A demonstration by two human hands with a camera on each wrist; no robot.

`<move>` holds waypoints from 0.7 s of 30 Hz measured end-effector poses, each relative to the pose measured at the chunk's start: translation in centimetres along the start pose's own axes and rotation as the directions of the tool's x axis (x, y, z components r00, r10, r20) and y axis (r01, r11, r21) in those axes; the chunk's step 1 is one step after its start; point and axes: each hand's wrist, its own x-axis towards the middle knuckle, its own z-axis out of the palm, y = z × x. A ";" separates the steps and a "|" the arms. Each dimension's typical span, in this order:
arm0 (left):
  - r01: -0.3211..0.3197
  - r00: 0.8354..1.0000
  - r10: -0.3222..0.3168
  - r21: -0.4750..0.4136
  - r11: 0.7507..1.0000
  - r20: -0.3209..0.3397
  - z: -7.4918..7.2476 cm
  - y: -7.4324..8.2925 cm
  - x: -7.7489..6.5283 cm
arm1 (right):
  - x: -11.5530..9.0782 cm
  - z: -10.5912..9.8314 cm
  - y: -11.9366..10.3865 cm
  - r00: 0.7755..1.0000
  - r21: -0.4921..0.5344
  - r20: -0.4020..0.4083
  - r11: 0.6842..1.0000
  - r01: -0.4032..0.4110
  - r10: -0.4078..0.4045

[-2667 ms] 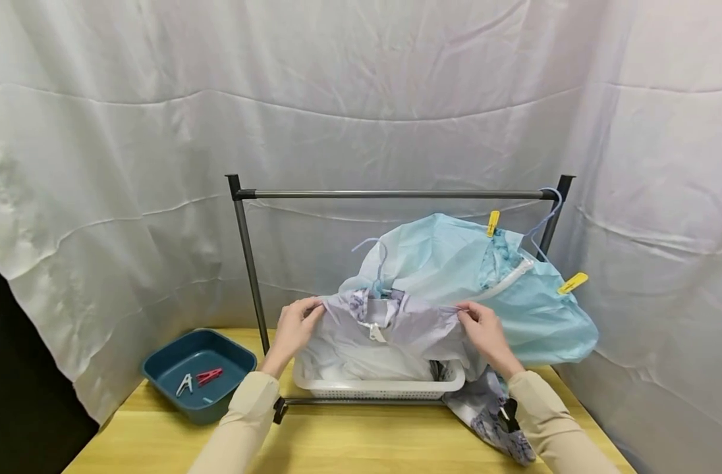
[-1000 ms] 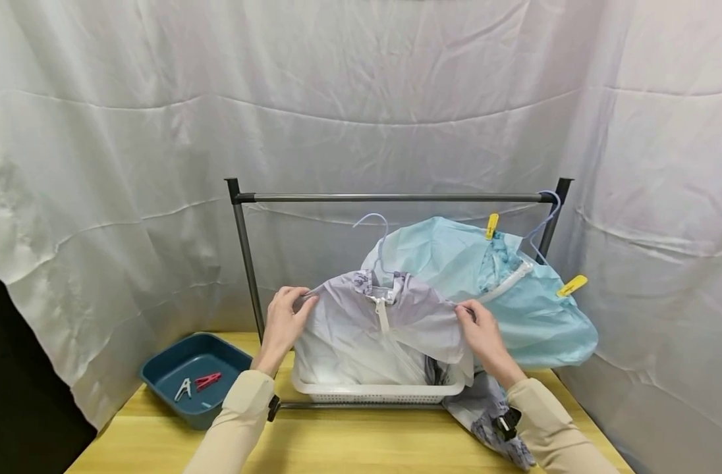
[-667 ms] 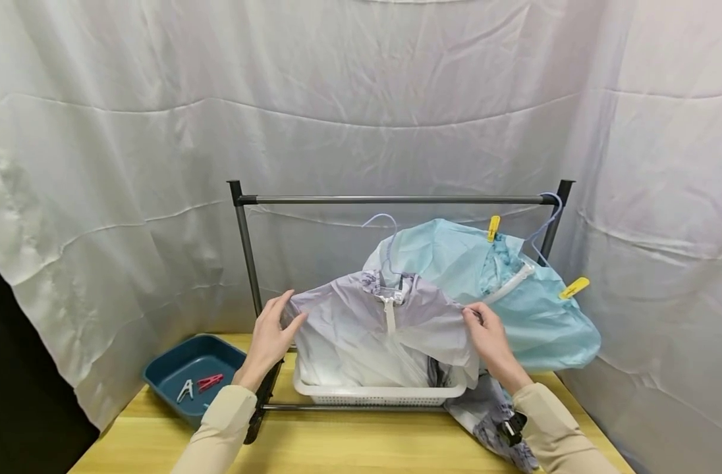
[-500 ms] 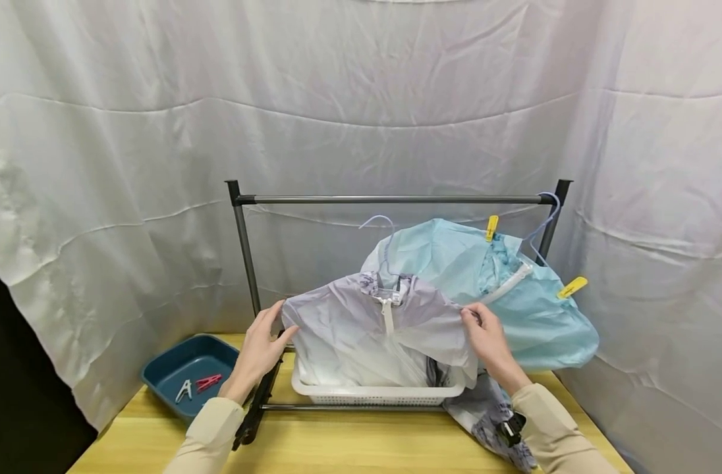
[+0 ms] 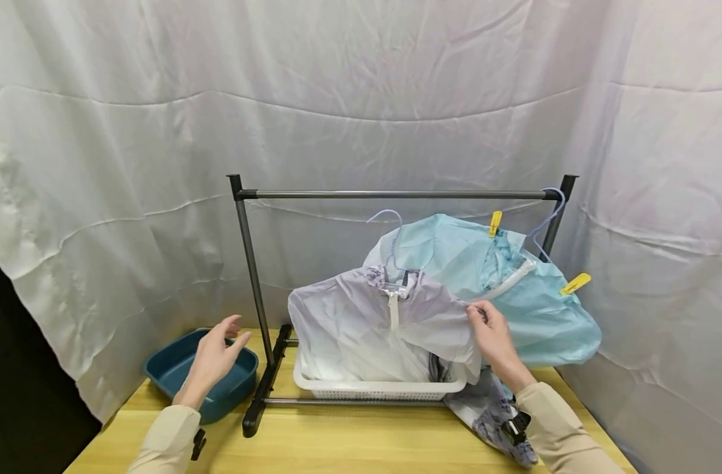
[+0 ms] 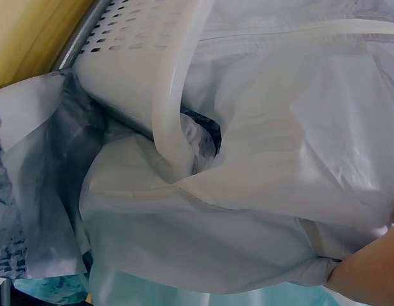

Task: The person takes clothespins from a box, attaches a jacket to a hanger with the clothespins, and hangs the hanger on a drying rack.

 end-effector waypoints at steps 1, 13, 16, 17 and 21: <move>0.014 1.000 -0.014 0.006 1.000 0.007 -0.3 -0.4 0.0 | 0.0 -0.1 0.0 1.000 -0.001 -0.001 1.000 -0.001 0.001; 0.116 0.983 -0.134 0.143 0.983 0.127 -0.9 -4.2 -0.7 | 0.1 -0.1 0.0 0.999 0.005 -0.028 1.000 -0.027 0.027; 0.115 0.968 -0.162 0.232 0.966 0.190 -0.6 -5.3 -0.6 | 0.2 0.0 -0.1 0.999 0.010 -0.028 0.999 -0.031 0.031; 0.115 0.961 -0.175 0.266 0.957 0.212 -0.5 -5.7 -0.6 | 0.2 0.0 -0.1 0.999 0.012 -0.025 0.999 -0.031 0.031; 0.107 0.929 -0.231 0.386 0.916 0.289 -0.1 -7.0 -0.6 | 0.2 0.1 -0.1 1.000 0.011 -0.012 1.000 -0.020 0.021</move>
